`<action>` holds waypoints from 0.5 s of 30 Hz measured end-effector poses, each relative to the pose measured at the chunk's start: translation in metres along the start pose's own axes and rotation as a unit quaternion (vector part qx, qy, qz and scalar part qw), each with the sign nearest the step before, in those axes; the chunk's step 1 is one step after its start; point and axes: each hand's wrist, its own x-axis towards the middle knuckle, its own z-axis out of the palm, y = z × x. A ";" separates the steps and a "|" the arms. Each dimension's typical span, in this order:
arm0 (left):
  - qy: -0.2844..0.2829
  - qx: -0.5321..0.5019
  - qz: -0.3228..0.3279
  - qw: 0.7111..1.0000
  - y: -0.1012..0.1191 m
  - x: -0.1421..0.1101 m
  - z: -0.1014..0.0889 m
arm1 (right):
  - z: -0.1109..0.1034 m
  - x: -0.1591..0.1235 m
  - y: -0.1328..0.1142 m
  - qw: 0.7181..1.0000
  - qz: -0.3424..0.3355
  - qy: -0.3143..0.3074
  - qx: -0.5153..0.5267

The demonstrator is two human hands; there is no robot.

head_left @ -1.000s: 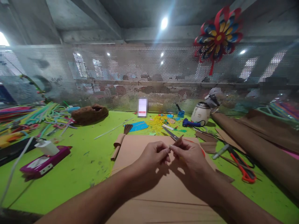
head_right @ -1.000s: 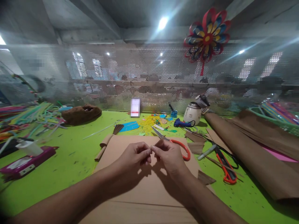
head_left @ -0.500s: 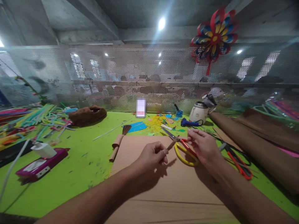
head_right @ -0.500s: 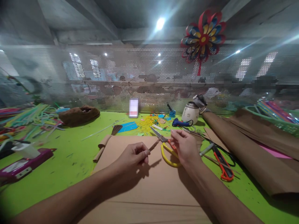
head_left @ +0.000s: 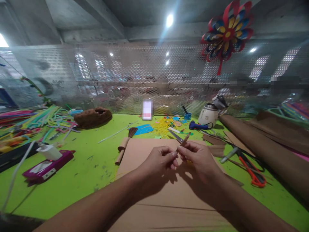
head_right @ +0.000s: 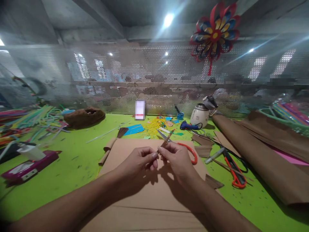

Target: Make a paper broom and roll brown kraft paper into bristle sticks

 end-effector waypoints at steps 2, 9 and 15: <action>-0.006 -0.005 -0.005 1.000 -0.001 0.000 0.000 | -0.001 0.001 -0.001 1.000 0.001 -0.002 0.002; 0.007 0.031 0.024 0.999 0.003 -0.002 0.002 | -0.002 0.000 0.002 1.000 -0.002 -0.023 0.014; 0.003 0.078 0.021 0.997 0.001 0.002 -0.003 | 0.000 -0.002 -0.001 1.000 -0.018 -0.007 -0.023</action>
